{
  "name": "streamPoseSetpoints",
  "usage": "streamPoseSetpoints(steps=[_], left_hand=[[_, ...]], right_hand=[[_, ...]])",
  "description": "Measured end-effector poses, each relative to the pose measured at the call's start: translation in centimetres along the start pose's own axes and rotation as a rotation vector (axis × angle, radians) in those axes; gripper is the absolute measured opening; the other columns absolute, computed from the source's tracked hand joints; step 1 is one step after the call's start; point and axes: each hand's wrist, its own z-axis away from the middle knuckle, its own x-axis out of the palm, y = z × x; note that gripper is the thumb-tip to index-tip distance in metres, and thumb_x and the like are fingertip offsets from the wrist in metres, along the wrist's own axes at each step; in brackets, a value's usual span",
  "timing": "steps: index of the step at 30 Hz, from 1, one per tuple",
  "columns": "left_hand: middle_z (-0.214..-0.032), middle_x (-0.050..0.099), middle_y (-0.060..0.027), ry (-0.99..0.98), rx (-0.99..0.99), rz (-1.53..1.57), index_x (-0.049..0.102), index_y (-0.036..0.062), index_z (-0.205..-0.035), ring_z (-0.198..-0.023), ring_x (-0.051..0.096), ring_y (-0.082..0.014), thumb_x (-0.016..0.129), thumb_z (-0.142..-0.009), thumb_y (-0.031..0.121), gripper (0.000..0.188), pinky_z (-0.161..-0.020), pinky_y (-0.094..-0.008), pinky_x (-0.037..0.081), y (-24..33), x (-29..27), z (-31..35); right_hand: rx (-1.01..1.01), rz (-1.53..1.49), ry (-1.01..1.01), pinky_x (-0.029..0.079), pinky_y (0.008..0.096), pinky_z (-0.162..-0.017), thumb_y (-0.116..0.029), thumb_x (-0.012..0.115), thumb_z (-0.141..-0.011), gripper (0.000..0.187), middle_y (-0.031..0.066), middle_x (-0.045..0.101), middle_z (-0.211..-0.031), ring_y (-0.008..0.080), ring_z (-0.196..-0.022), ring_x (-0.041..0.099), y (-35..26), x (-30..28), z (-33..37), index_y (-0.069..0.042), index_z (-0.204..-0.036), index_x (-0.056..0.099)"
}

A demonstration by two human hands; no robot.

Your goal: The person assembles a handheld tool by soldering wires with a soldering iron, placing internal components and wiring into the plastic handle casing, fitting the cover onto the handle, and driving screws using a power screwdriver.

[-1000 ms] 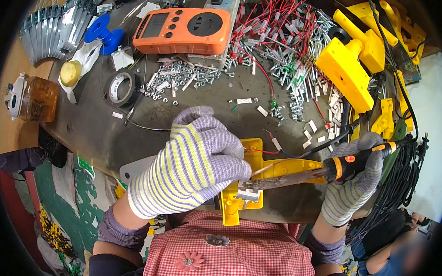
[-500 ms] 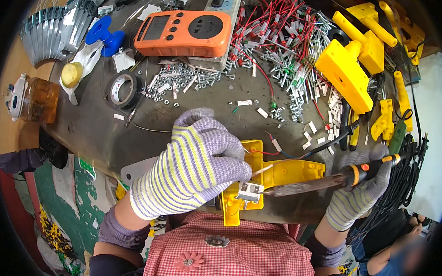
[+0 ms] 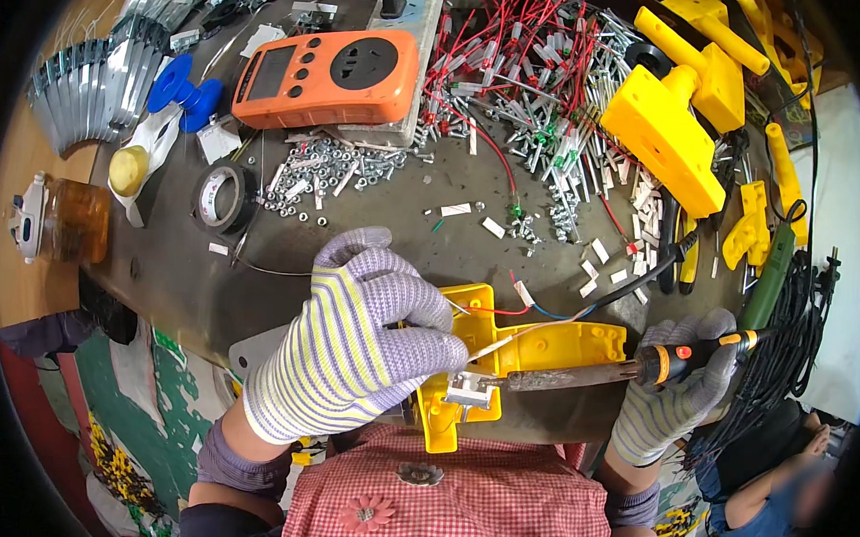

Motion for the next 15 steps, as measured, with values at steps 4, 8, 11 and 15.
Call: streamPoseSetpoints(steps=[4, 8, 11, 15], left_hand=[[-0.085, 0.063, 0.0046, -0.028, -0.025, 0.002, 0.074, 0.0239, -0.077, -0.084, 0.061, -0.0213, 0.078, -0.069, 0.022, 0.009, -0.102, -0.0524, 0.039, 0.2, -0.1, -0.2], [-0.084, 0.063, 0.0067, -0.010, -0.037, 0.008, 0.073, 0.0249, -0.075, -0.084, 0.061, -0.0202, 0.078, -0.064, 0.020, 0.014, -0.102, -0.0528, 0.040, 0.3, 0.0, 0.1], [-0.083, 0.063, 0.0073, 0.010, -0.030, 0.016, 0.073, 0.0253, -0.075, -0.083, 0.060, -0.0196, 0.078, -0.062, 0.019, 0.015, -0.102, -0.0525, 0.040, 0.1, 0.2, 0.0], [-0.083, 0.062, 0.0078, -0.009, -0.048, 0.019, 0.073, 0.0256, -0.075, -0.082, 0.060, -0.0192, 0.078, -0.061, 0.018, 0.017, -0.102, -0.0519, 0.041, 0.3, 0.1, -0.3]], right_hand=[[0.025, 0.000, 0.093, 0.042, 0.0277, -0.047, -0.040, 0.063, -0.099, 0.034, 0.0045, 0.052, -0.067, 0.0149, -0.051, 0.048, -0.1, 0.6, 0.1, -0.009, -0.103, 0.049], [0.020, -0.010, 0.208, 0.042, 0.0290, -0.049, -0.040, 0.063, -0.099, 0.035, 0.0044, 0.051, -0.065, 0.0146, -0.050, 0.046, 0.0, 1.2, 0.2, -0.008, -0.103, 0.049], [0.027, 0.023, 0.122, 0.042, 0.0293, -0.050, -0.039, 0.062, -0.099, 0.034, 0.0044, 0.051, -0.065, 0.0147, -0.050, 0.046, -0.1, 0.6, 0.3, -0.008, -0.103, 0.049], [-0.006, 0.019, 0.110, 0.041, 0.0290, -0.049, -0.039, 0.060, -0.101, 0.033, 0.0045, 0.052, -0.066, 0.0149, -0.051, 0.046, 0.1, 0.4, 0.1, -0.008, -0.102, 0.048]])
